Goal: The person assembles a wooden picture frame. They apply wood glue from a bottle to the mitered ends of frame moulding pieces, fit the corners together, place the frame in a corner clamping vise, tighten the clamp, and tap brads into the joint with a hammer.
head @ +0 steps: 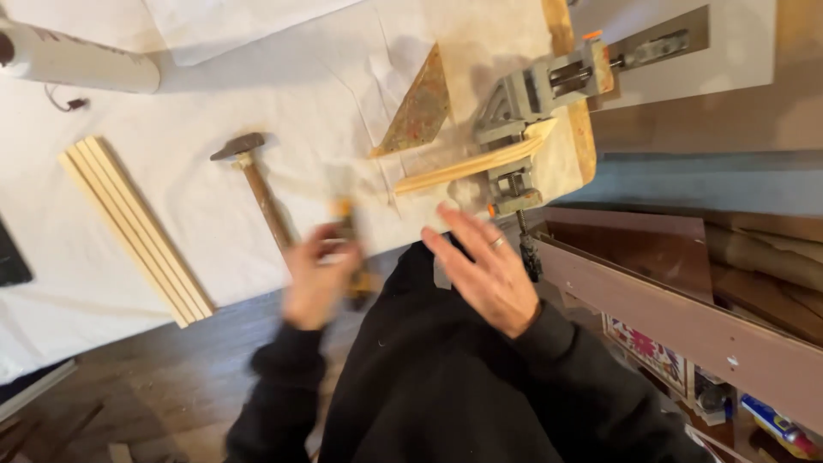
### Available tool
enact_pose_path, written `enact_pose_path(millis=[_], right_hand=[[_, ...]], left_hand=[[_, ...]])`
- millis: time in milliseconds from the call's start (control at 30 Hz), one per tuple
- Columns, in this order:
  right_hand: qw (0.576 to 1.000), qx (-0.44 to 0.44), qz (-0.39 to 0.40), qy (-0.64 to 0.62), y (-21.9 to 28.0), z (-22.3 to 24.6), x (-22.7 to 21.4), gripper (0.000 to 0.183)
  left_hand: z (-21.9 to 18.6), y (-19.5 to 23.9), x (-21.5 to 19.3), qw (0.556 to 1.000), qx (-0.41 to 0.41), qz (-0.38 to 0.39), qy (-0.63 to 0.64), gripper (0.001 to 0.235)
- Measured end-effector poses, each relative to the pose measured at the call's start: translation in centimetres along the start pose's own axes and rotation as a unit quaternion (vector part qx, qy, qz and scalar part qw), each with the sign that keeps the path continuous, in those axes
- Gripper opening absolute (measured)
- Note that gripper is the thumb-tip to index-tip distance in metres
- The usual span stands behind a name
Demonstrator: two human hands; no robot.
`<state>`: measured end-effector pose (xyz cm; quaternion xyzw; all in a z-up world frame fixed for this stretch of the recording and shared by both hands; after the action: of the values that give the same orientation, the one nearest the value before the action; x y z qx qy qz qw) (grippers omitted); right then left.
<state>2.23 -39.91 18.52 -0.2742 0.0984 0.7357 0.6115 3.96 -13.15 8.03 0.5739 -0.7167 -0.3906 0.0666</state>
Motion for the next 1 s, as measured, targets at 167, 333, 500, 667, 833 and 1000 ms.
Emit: enact_pose_path(millis=[167, 333, 500, 667, 833, 1000], right_hand=[[0.989, 0.0, -0.008, 0.147, 1.4, -4.6, -4.2, 0.049], [0.985, 0.13, -0.089, 0.077, 4.4, -10.0, -9.0, 0.047], [0.957, 0.186, -0.204, -0.084, 6.6, -15.9, -9.1, 0.033], [0.971, 0.169, -0.143, -0.085, 4.9, -16.7, -8.3, 0.026], [0.965, 0.196, -0.145, -0.096, 4.5, -19.0, -7.5, 0.022], [0.987, 0.118, -0.095, -0.058, 2.8, -19.5, -8.1, 0.03]], left_hand=[[-8.7, 0.8, 13.9, 0.978, 0.074, 0.165, 0.101, 0.047], [-14.9, -0.8, 18.0, 0.923, 0.045, 0.312, 0.22, 0.054], [-13.8, -6.6, 21.2, 0.802, 0.49, -0.083, -0.332, 0.042], [-11.4, -8.5, 21.1, 0.782, 0.457, -0.061, -0.419, 0.057], [-10.9, -9.2, 20.3, 0.767, 0.446, -0.028, -0.46, 0.073], [-10.9, -9.1, 20.3, 0.788, 0.459, -0.026, -0.409, 0.063]])
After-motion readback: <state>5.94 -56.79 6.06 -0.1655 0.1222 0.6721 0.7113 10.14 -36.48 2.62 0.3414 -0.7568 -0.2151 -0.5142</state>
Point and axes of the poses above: each hand's wrist, its own y-axis away from the middle knuckle, its own x-axis out of the palm, z = x × y, the point moved 2 cm from there along -y, towards the middle knuckle, and after that the axes turned 10 degrees about -y, right-handed, at the moved point
